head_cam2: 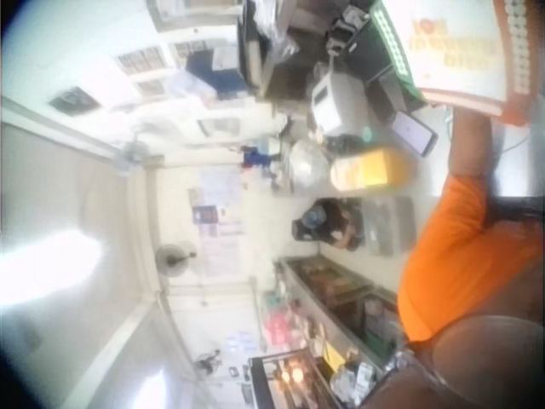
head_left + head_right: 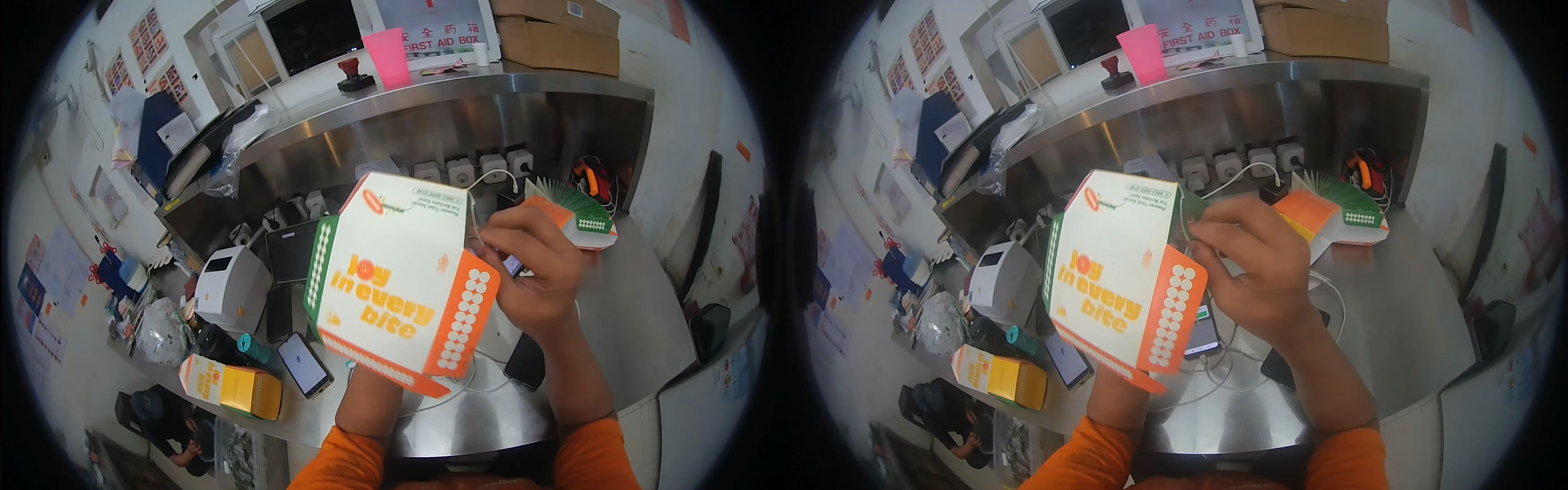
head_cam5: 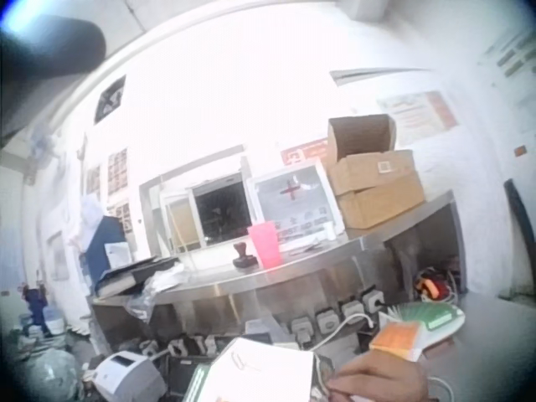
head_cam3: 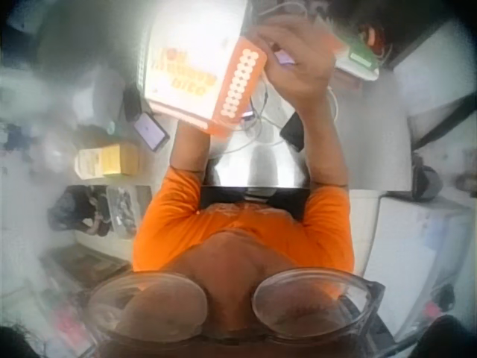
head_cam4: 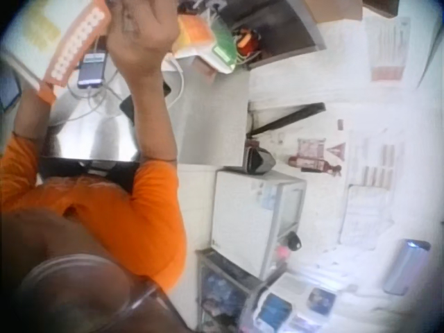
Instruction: The person folds and assembles multiple small printed paper boxes from flat sheets on a metal counter. They fold edges, tuck flaps, and form the box shape, then place finished boxes on the counter.
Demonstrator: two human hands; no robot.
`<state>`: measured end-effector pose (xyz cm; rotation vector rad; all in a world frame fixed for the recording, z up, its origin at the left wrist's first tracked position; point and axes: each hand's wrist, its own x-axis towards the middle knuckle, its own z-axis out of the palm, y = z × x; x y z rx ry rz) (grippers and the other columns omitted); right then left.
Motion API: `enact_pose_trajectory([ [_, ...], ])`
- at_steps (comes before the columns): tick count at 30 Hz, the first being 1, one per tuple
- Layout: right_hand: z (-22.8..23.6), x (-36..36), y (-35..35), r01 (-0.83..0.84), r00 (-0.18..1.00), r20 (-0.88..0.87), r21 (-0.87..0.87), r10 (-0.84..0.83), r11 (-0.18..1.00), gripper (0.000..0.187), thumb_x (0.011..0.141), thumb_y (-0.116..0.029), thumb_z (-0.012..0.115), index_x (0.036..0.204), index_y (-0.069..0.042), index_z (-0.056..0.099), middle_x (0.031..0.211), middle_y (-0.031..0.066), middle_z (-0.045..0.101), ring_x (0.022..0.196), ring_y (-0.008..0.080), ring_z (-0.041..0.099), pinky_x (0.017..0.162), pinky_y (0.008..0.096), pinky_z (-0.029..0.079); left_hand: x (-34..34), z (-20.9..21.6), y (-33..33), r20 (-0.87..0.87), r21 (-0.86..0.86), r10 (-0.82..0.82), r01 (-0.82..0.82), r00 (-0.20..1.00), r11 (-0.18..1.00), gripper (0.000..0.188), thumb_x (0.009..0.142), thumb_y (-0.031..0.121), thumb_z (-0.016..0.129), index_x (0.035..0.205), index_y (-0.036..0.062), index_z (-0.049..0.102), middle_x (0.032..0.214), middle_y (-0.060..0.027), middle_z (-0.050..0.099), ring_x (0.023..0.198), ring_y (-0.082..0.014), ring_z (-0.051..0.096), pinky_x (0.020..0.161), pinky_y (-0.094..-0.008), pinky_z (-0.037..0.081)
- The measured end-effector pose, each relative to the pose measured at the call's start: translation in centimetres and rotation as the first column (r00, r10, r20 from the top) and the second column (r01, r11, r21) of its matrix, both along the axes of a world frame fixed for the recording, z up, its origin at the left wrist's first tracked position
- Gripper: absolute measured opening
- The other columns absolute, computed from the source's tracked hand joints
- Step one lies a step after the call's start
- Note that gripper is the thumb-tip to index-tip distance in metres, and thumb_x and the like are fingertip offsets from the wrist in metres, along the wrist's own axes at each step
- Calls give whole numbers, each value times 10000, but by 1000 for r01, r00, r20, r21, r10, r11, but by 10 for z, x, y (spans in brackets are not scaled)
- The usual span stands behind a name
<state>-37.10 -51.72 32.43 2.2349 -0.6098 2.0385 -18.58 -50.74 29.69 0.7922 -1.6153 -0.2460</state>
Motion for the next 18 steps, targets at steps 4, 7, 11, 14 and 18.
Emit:
enact_pose_trajectory([
  [4, 0, -1, 0, -22, 1000, -21, 7, 23, 1000, 219, 783, 102, 773, 987, 27, 747, 955, 99, 704, 757, 163, 686, 620, 261, 542, 2, -7, 6, 26, 2, 27, -27, 999, 1000, 344, 1030, 270, 704, 1279, 35, 672, 1184, -94, 715, 1052, -193, 679, 898, -348, 530],
  [7, 1, 3, 4, -77, 996, 58, 57, 73, 995, 174, 803, 74, 799, 963, 41, 739, 925, 106, 691, 756, 162, 666, 631, 273, 513, 1, -9, 5, 34, 1, 32, -32, 999, 999, 353, 1030, 278, 703, 1286, 36, 670, 1197, -98, 713, 1066, -198, 677, 908, -354, 529],
  [11, -3, 6, 3, -65, 994, 89, 60, 59, 996, 175, 805, 62, 808, 964, 53, 738, 912, 113, 683, 760, 163, 662, 651, 280, 514, 2, -10, 2, 34, -2, 33, -33, 999, 999, 365, 1031, 288, 702, 1294, 38, 667, 1214, -102, 710, 1086, -205, 675, 920, -362, 527],
  [14, -3, 5, 4, -31, 999, 35, 45, 30, 998, 193, 803, 55, 806, 987, 52, 747, 916, 115, 688, 773, 170, 672, 672, 282, 532, 3, -10, 1, 38, -4, 38, -38, 999, 999, 373, 1031, 295, 702, 1301, 39, 665, 1227, -106, 707, 1100, -210, 673, 930, -368, 526],
  [18, 4, -2, 4, -28, 999, -37, 57, 30, 998, 189, 807, 40, 804, 989, 39, 750, 947, 121, 713, 800, 197, 700, 683, 297, 549, 5, -9, -3, 40, -3, 44, -44, 998, 999, 385, 1032, 305, 701, 1309, 41, 662, 1245, -110, 704, 1119, -216, 670, 943, -376, 525],
])
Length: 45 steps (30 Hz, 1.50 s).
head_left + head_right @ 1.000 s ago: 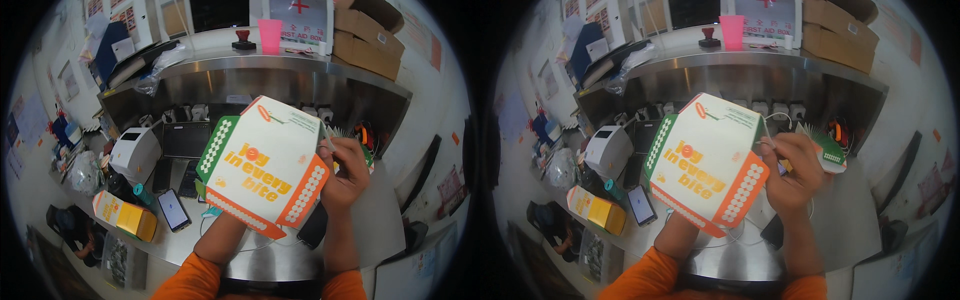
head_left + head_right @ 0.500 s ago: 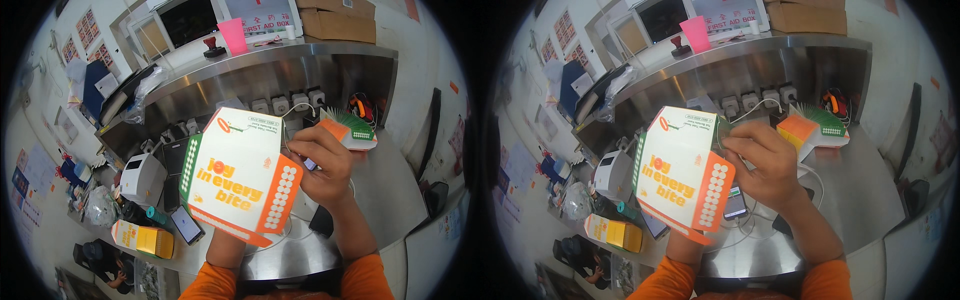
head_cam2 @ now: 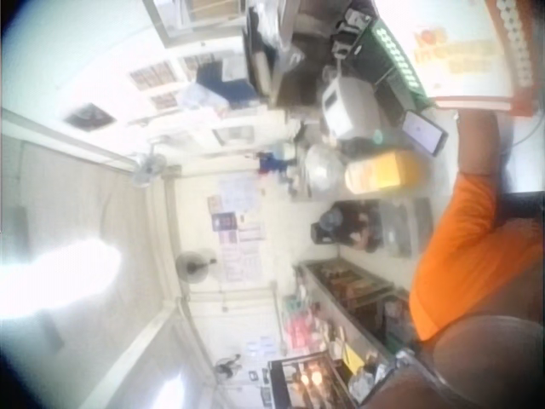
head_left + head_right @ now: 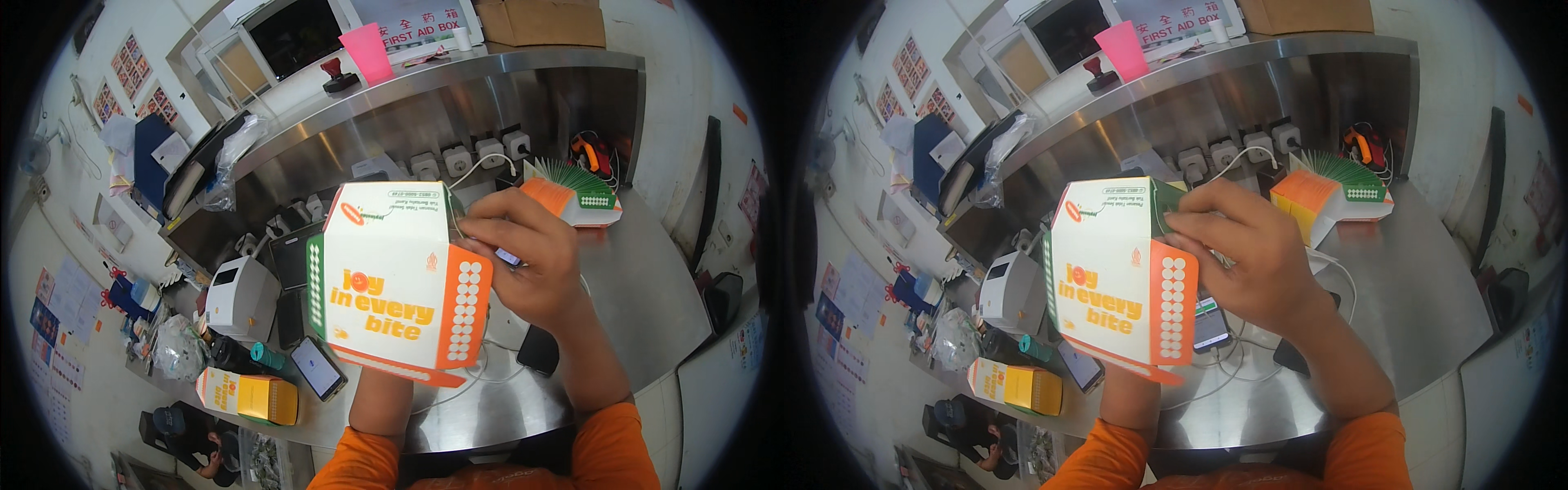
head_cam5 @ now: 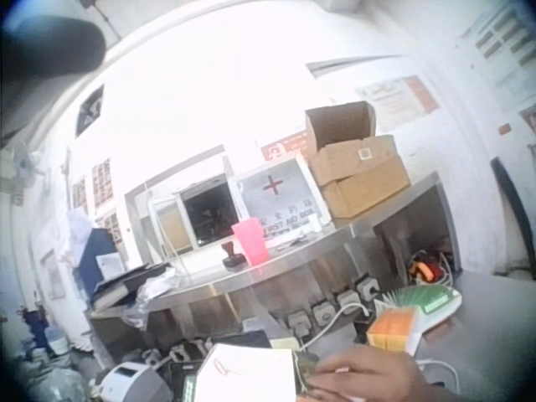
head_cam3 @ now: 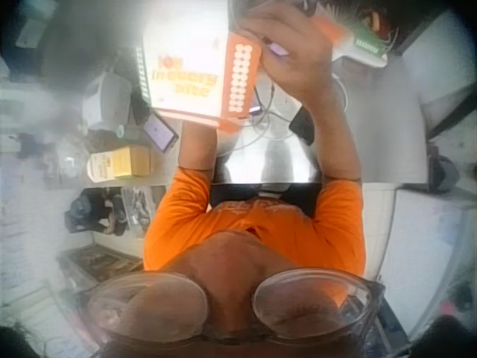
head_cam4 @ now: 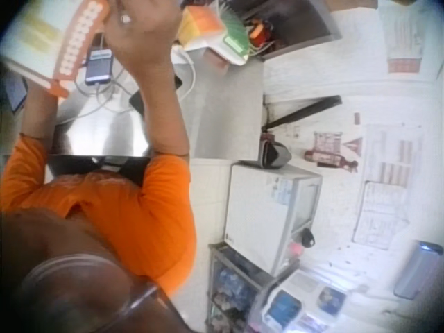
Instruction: The person folds and assembles multiple small printed paper boxes from flat sheets on a metal counter. They fold edges, tuck flaps, and form the box shape, then place finished boxes on the counter.
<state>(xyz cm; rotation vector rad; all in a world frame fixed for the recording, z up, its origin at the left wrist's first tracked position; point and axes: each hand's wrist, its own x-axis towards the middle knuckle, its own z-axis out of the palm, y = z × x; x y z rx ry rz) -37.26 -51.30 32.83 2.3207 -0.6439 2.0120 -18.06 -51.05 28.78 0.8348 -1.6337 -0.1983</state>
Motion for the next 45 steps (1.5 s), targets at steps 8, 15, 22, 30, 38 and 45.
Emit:
enact_pose_trajectory([
  [8, -1, 0, -2, -54, 997, 61, -17, 55, 998, 209, 811, 50, 793, 1014, 14, 765, 987, 100, 740, 833, 225, 724, 694, 307, 555, -2, -9, 2, 103, -32, 90, -88, 991, 996, 409, 1033, 326, 699, 1326, 45, 657, 1280, -120, 698, 1157, -230, 665, 968, -393, 521],
  [15, 2, 8, 7, 110, 922, -367, -52, -121, 993, 640, 821, -156, 815, 1424, -61, 622, 1441, 147, 540, 1284, 359, 546, 1081, 490, 437, 3, 6, -22, 83, -60, 254, -250, 964, 966, 429, 1034, 343, 697, 1341, 48, 652, 1310, -128, 692, 1190, -241, 661, 990, -407, 519],
  [22, 6, 14, 7, 62, 986, -152, 9, -60, 998, 845, 787, -380, 877, 1486, -25, 562, 1413, 204, 551, 1279, 409, 553, 1078, 499, 453, 9, 10, -15, 101, -102, -8, 18, 995, 995, 346, 934, 217, 771, 1238, 64, 705, 1260, -117, 704, 1170, -278, 670, 997, -411, 528],
  [30, -6, -4, 9, 145, 976, -194, 215, -103, 966, 507, 847, -84, 766, 1336, 10, 672, 1112, 204, 709, 995, 370, 709, 849, 425, 560, -27, 39, 4, 624, 171, -50, -74, 780, 982, 242, 794, 148, 781, 991, 14, 740, 1089, -159, 702, 1066, -344, 662, 923, -475, 536],
  [38, -2, -2, 5, 287, 951, -42, -237, -305, 928, 397, 766, 114, 666, 1141, 13, 744, 996, 135, 707, 952, 328, 711, 885, 441, 550, 0, 44, 16, -8, 277, -556, 536, 831, 798, 760, 977, 360, 746, 1556, 39, 373, 1470, -181, 539, 1391, -318, 537, 1096, -436, 497],
  [45, -1, 4, 4, 284, 942, -54, -392, -330, 875, 361, 751, 132, 723, 1086, -3, 735, 956, 137, 712, 910, 320, 726, 828, 436, 571, 12, 53, 21, -455, 132, -619, 736, 640, 664, 693, 1022, 340, 712, 1518, 39, 334, 1443, -171, 559, 1318, -245, 589, 1055, -382, 541],
])
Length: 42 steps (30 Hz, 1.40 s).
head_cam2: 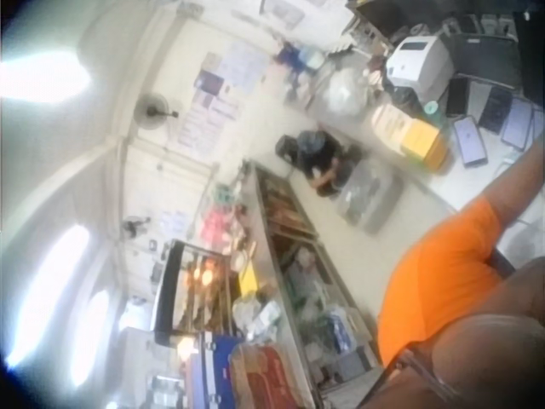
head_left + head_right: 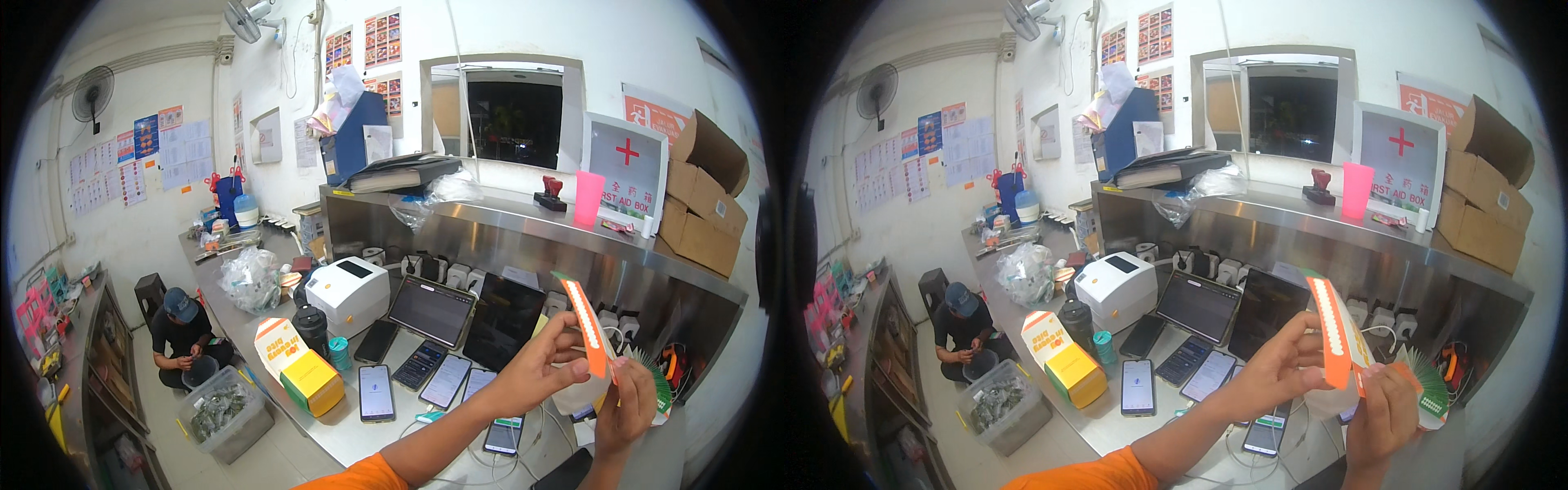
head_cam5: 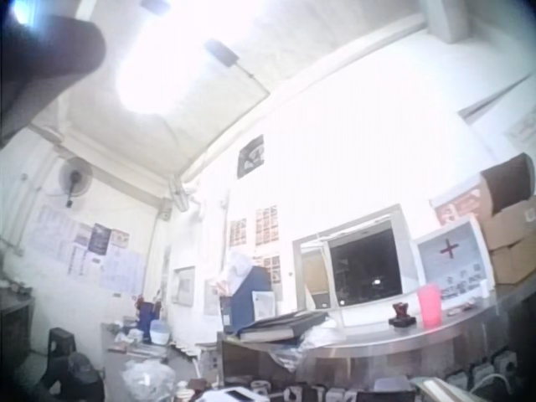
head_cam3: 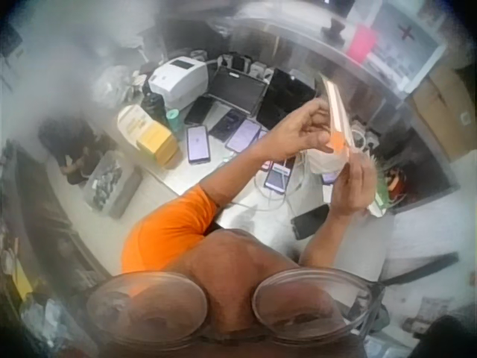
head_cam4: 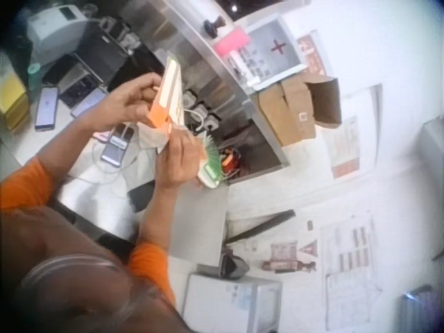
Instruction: The person folds and assembles multiple small printed paper boxes from flat sheets on a metal counter. They fold edges, tuck flaps, and form the box shape, then place finished boxes on the counter.
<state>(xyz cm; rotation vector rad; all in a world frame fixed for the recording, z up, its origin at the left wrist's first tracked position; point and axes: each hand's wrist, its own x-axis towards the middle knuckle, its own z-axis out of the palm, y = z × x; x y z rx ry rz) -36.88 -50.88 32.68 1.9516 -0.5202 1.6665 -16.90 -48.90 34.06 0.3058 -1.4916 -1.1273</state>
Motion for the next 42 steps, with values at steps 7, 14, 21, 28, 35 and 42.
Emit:
enact_pose_trajectory([
  [7, 3, -6, 1, 22, 998, -52, 18, -21, 1000, 291, 801, 86, 721, 1084, 16, 729, 941, 135, 708, 890, 314, 707, 792, 389, 539, -12, 6, 9, 38, -128, 380, -372, 924, 919, 228, 1012, 72, 681, 1223, 5, 626, 1124, -116, 743, 1035, -180, 735, 952, -339, 596],
  [14, -10, -3, 5, -294, 931, 331, 433, 153, 852, 164, 926, 14, 702, 1089, 22, 722, 986, 97, 664, 791, 169, 609, 735, 296, 475, -15, 0, -2, -124, -683, 819, -647, 561, 340, 207, 821, -8, 806, 1016, 36, 753, 1002, -91, 752, 847, -264, 751, 727, -343, 593],
  [21, -16, -3, 3, -571, 789, 523, 431, 322, 699, 117, 987, -39, 700, 1087, 22, 702, 1102, 103, 655, 849, 98, 602, 654, 222, 461, -26, -3, -7, -211, -742, 790, -621, 575, 254, 275, 774, 8, 833, 1036, 36, 753, 992, -78, 741, 816, -257, 718, 691, -350, 566],
  [28, -8, -5, 11, -625, 759, 530, 431, 379, 651, 108, 990, -49, 695, 1060, 33, 704, 1086, 114, 638, 823, 108, 586, 630, 221, 438, -33, -5, -6, -131, -662, 643, -550, 754, 510, 224, 868, 73, 807, 1076, 7, 760, 1050, -120, 749, 929, -293, 711, 780, -360, 550],
  [35, -8, -4, 17, -573, 799, 467, 396, 380, 718, 133, 1017, -122, 688, 1038, 9, 696, 1054, 83, 596, 749, 78, 535, 627, 214, 426, -29, -4, -1, -45, -444, 476, -444, 878, 778, 181, 889, 84, 810, 1058, 22, 793, 1078, -114, 759, 1016, -247, 715, 883, -361, 528],
  [42, -9, -7, 15, -538, 830, 390, 370, 399, 758, 128, 999, -121, 708, 1001, 6, 688, 1073, 85, 588, 781, 81, 537, 632, 212, 428, -19, -16, -15, 39, -405, 388, -341, 921, 848, 210, 878, 60, 816, 1079, 6, 790, 1111, -118, 747, 1053, -209, 695, 925, -339, 553],
])
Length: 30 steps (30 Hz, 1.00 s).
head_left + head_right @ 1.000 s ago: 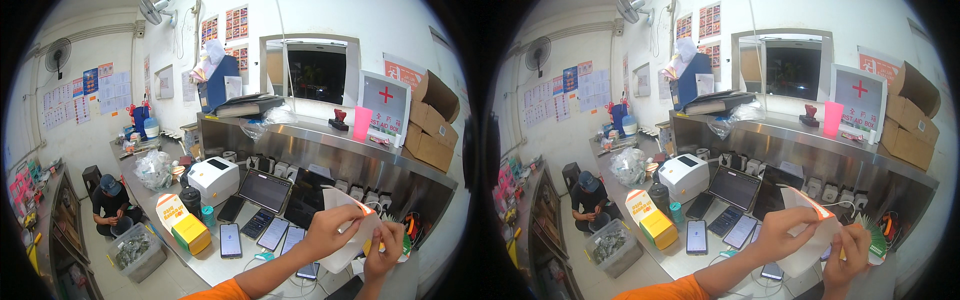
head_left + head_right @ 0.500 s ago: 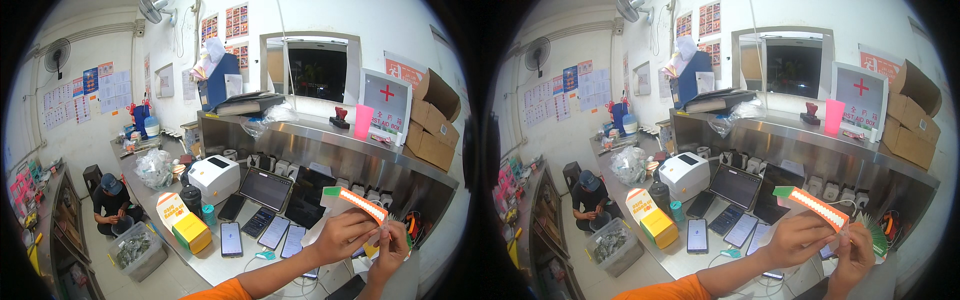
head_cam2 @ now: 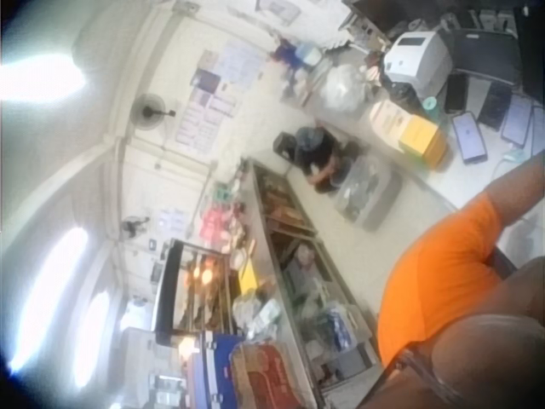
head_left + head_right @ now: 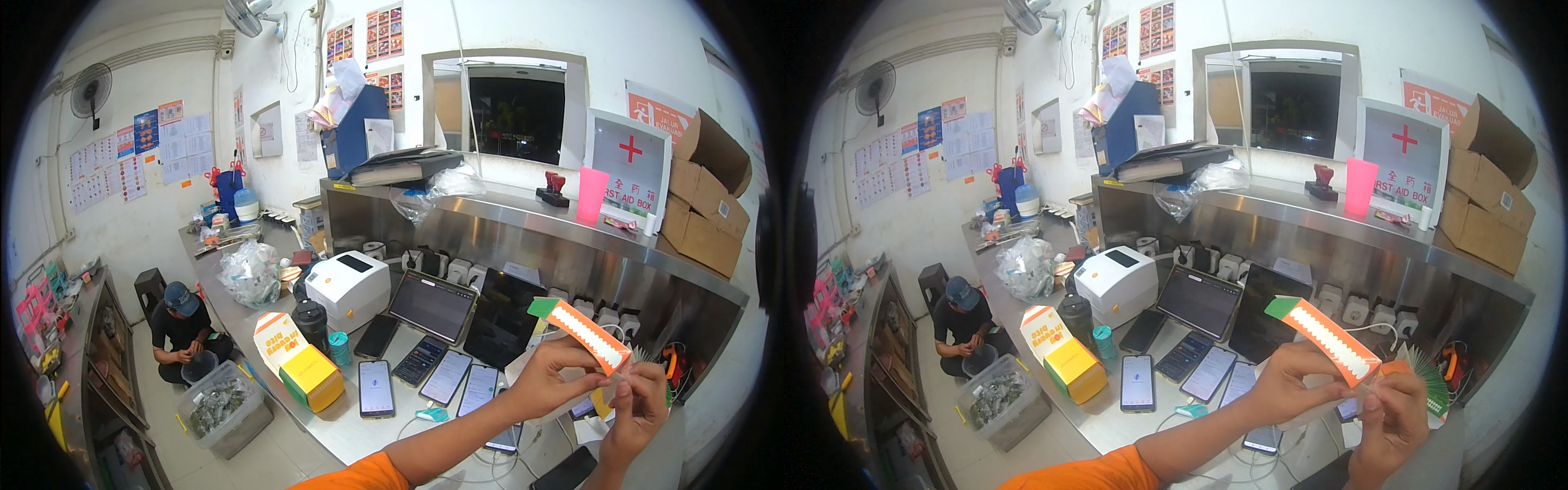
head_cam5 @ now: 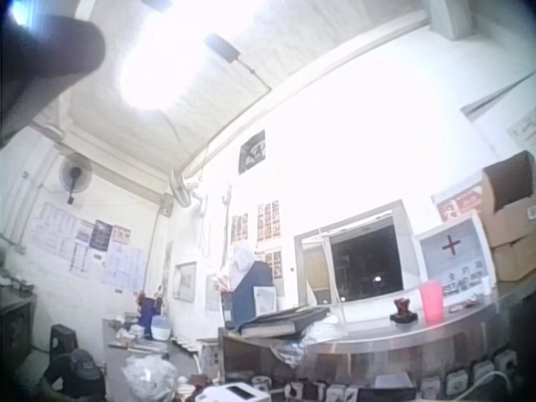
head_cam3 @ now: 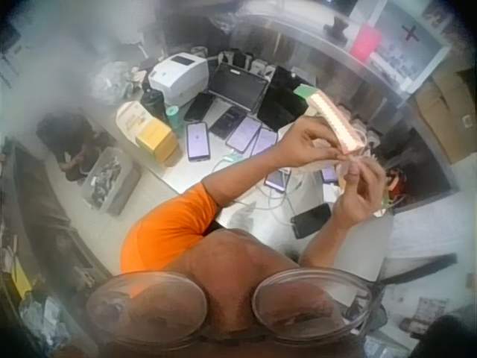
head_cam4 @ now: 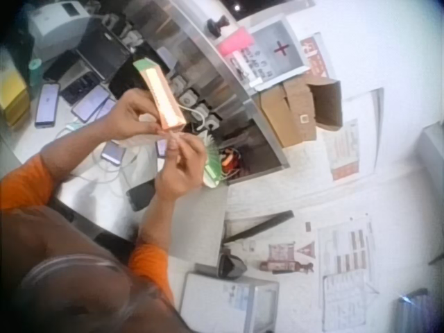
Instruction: The person folds and assembles multiple small printed paper boxes from flat sheets on a metal counter. They fold edges, tuck flaps, and form the box shape, then place finished boxes on the counter.
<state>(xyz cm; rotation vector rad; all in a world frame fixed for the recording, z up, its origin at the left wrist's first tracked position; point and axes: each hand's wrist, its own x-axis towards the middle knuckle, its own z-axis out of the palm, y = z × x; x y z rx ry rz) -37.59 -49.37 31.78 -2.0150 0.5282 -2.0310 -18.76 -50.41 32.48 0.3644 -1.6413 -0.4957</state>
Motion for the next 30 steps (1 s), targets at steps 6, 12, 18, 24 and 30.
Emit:
enact_pose_trajectory([
  [6, 0, -8, -4, 91, 985, -128, -155, -112, 984, 87, 937, -39, 738, 1014, -10, 707, 1058, 94, 608, 829, 130, 576, 666, 227, 454, -2, -5, -3, -69, 69, -98, 103, 993, 992, 225, 872, 26, 815, 1093, -1, 786, 1078, -78, 767, 990, -150, 708, 945, -324, 551],
  [12, 12, 2, 11, 197, 962, -159, -166, -223, 966, 142, 862, 65, 740, 986, -1, 724, 1015, 108, 646, 932, 195, 634, 789, 281, 503, 0, -10, -4, -35, 166, -80, 85, 996, 983, 312, 855, 81, 863, 1157, 40, 794, 1147, -51, 777, 1077, -144, 695, 969, -322, 514],
  [18, 17, -5, 11, 205, 956, -175, -183, -237, 962, 151, 838, 84, 748, 964, 5, 725, 987, 110, 655, 933, 211, 645, 784, 303, 514, 3, -8, -1, 9, 137, -135, 132, 991, 982, 266, 911, 55, 813, 1167, -1, 769, 1194, -71, 760, 1102, -141, 699, 1001, -324, 539],
  [24, 18, -10, 13, 223, 952, -178, -164, -251, 961, 199, 787, 93, 753, 955, -7, 717, 980, 124, 687, 892, 256, 668, 794, 337, 525, -9, -21, -7, -143, 134, -248, 267, 958, 954, 286, 938, 26, 783, 1216, -21, 739, 1230, -74, 737, 1128, -155, 697, 1055, -333, 530],
  [30, 17, -4, 16, 211, 945, -206, -205, -253, 956, 148, 839, 86, 742, 967, 15, 718, 975, 113, 652, 926, 225, 641, 810, 319, 521, -10, -24, -12, -226, 170, -308, 349, 924, 922, 300, 910, -15, 794, 1205, -5, 740, 1249, -85, 726, 1169, -168, 678, 1051, -371, 530],
])
